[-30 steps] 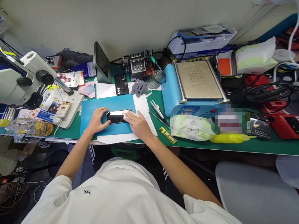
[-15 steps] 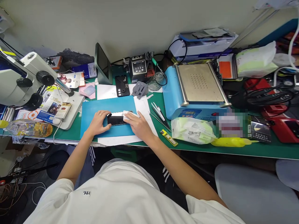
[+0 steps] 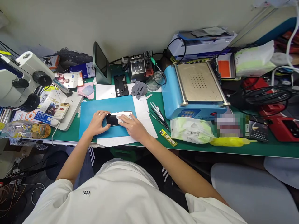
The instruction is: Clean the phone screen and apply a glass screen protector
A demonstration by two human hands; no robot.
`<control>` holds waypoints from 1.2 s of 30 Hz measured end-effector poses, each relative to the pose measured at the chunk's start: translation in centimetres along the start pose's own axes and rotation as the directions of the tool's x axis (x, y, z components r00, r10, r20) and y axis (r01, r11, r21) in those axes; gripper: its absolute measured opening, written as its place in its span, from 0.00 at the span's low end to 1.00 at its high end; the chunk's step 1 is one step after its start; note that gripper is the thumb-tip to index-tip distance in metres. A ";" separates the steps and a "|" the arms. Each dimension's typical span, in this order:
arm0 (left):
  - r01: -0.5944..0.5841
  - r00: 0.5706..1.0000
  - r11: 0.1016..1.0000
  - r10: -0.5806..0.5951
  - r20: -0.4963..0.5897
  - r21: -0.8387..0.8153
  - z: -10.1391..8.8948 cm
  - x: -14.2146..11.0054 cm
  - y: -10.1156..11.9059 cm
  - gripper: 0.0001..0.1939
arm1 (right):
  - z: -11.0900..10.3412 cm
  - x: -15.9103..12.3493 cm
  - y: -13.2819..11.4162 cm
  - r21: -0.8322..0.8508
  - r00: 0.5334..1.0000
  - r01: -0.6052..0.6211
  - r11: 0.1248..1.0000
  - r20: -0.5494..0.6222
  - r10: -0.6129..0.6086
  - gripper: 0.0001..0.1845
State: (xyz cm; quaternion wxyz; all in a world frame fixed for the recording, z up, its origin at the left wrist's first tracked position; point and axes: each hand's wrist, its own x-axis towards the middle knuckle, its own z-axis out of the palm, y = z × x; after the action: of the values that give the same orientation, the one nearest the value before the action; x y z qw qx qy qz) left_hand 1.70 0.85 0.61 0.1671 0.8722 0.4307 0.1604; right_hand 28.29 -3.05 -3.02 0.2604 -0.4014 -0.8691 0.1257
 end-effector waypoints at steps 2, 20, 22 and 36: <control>0.000 1.000 1.000 0.000 0.001 -0.005 0.0 0.0 0.0 0.27 | -0.1 0.2 0.1 0.015 1.000 0.023 1.000 0.008 -0.024 0.26; 0.011 1.000 1.000 -0.011 0.000 -0.023 -0.2 0.1 0.0 0.27 | -0.1 0.2 0.1 0.053 1.000 -0.018 0.998 -0.021 0.020 0.24; 0.006 1.000 1.000 -0.006 -0.002 -0.020 -0.1 0.1 0.0 0.27 | -0.1 0.1 0.0 0.060 1.000 -0.012 0.998 -0.023 0.013 0.24; 0.019 1.000 1.000 -0.019 0.023 -0.014 -0.1 0.1 0.2 0.29 | -0.1 0.6 -0.1 0.077 1.000 -0.028 0.997 0.011 0.027 0.26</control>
State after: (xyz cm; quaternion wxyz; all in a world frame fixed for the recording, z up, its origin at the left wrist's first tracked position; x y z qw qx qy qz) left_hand 1.87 0.85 0.84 0.1796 0.8686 0.4361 0.1519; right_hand 28.00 -2.65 -2.69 0.2698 -0.4025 -0.8591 0.1646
